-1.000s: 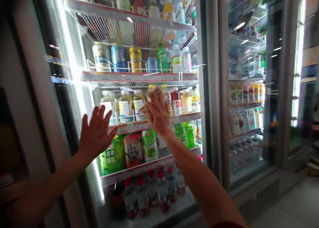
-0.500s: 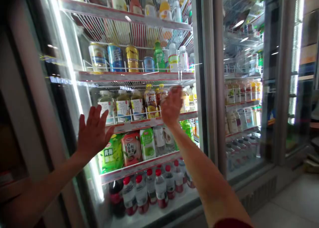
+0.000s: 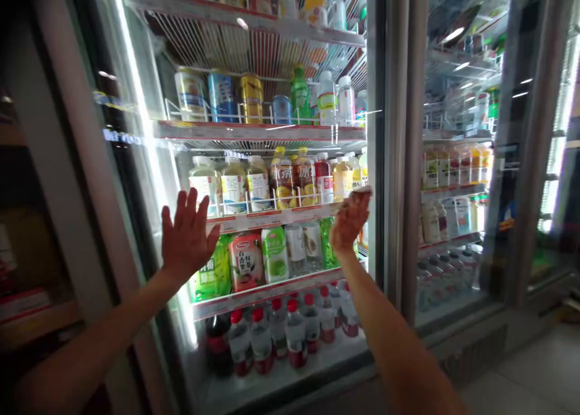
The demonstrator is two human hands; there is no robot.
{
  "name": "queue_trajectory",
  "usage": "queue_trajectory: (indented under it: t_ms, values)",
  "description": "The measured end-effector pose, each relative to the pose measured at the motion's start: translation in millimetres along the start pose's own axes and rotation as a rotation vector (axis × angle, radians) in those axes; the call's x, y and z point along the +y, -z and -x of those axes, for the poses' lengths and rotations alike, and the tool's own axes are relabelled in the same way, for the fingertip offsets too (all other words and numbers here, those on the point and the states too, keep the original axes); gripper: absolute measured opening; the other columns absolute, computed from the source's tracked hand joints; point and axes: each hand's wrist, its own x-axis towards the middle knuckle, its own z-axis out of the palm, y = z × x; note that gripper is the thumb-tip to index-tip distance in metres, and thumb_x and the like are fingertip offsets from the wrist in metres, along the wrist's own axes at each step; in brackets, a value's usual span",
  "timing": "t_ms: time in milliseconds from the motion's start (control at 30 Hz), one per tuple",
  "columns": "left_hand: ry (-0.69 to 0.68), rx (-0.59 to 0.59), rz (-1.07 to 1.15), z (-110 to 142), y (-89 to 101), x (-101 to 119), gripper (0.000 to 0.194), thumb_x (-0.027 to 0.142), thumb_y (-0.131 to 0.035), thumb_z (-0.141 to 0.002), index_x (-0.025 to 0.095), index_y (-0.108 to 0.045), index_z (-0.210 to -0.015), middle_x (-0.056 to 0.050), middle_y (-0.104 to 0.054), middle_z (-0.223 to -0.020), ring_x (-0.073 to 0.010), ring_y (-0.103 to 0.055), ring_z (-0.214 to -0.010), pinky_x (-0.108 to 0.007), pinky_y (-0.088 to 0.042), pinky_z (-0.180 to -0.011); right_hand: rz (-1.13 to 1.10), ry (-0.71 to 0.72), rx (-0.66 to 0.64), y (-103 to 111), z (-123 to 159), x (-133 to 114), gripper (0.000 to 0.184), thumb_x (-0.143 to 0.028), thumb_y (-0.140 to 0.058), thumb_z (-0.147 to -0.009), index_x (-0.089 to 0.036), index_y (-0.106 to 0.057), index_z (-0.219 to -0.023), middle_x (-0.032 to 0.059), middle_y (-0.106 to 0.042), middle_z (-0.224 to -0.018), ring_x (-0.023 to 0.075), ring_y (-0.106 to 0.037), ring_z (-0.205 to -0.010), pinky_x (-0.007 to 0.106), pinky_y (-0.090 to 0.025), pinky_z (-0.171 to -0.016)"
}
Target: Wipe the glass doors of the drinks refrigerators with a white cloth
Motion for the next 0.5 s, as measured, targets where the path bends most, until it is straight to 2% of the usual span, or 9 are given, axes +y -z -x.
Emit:
queue_trajectory:
  t_ms: [67,133,200,233,300,433,500]
  values:
    - [-0.001,0.000,-0.003,1.1,-0.1,-0.4,0.069,0.034,-0.046,-0.087,0.021,-0.012,-0.145,-0.011,-0.014,-0.151,-0.0255,-0.010,-0.140,-0.050,-0.007,-0.113,-0.126,0.113,0.004,-13.1,25.0,-43.0,0.040,-0.026,-0.025,-0.091,-0.020,-0.055,-0.117,0.0062,-0.027,-0.149,0.0239,-0.017,-0.140,0.053,-0.022,-0.108]
    - [-0.026,0.003,0.000,7.5,0.8,-0.7,0.068,0.032,-0.047,-0.087,0.022,-0.013,-0.145,-0.011,-0.017,-0.150,-0.0245,-0.012,-0.140,-0.048,-0.010,-0.113,-0.194,0.279,-0.070,-24.8,50.5,-82.7,0.029,-0.029,-0.038,-0.089,-0.021,-0.062,-0.103,0.0058,-0.039,-0.143,0.0223,-0.022,-0.139,0.048,-0.022,-0.110]
    - [-0.066,-0.002,0.002,20.8,2.7,0.2,0.068,0.031,-0.048,-0.086,0.024,-0.013,-0.145,-0.010,-0.021,-0.149,-0.0235,-0.016,-0.139,-0.047,-0.011,-0.114,-0.176,0.430,-0.160,-28.3,68.8,-98.0,0.025,-0.030,-0.044,-0.087,-0.022,-0.063,-0.101,0.0048,-0.048,-0.136,0.0199,-0.024,-0.138,0.045,-0.020,-0.112]
    - [-0.079,-0.009,0.000,29.8,3.7,1.2,0.069,0.030,-0.049,-0.086,0.024,-0.013,-0.145,-0.009,-0.023,-0.148,-0.0230,-0.017,-0.139,-0.046,-0.011,-0.114,-0.141,0.459,-0.187,-26.3,74.3,-93.0,0.026,-0.029,-0.045,-0.087,-0.023,-0.062,-0.105,0.0050,-0.050,-0.135,0.0193,-0.025,-0.138,0.044,-0.019,-0.112]
    - [-0.087,-0.034,0.000,50.1,4.9,3.9,0.070,0.030,-0.050,-0.086,0.025,-0.012,-0.145,-0.009,-0.025,-0.148,-0.0223,-0.018,-0.139,-0.045,-0.010,-0.114,-0.035,0.383,-0.182,-16.9,79.1,-60.0,0.034,-0.027,-0.043,-0.087,-0.024,-0.056,-0.118,0.0072,-0.049,-0.136,0.0194,-0.027,-0.137,0.046,-0.018,-0.112]
    - [-0.073,-0.065,-0.014,81.5,0.9,9.5,0.073,0.031,-0.051,-0.085,0.024,-0.010,-0.145,-0.009,-0.023,-0.148,-0.0230,-0.017,-0.139,-0.044,-0.010,-0.114,0.145,-0.020,-0.041,4.3,76.4,30.7,0.050,-0.028,-0.034,-0.088,-0.018,-0.037,-0.137,0.0178,-0.036,-0.142,0.0265,-0.029,-0.136,0.056,-0.024,-0.106]
    - [-0.077,-0.053,-0.036,87.1,-2.8,10.6,0.073,0.030,-0.051,-0.084,0.023,-0.010,-0.145,-0.009,-0.021,-0.148,-0.0236,-0.016,-0.139,-0.045,-0.009,-0.114,0.151,-0.118,-0.045,7.5,78.7,43.3,0.056,-0.027,-0.027,-0.089,-0.015,-0.021,-0.144,0.0206,-0.020,-0.149,0.0289,-0.019,-0.139,0.060,-0.025,-0.103]
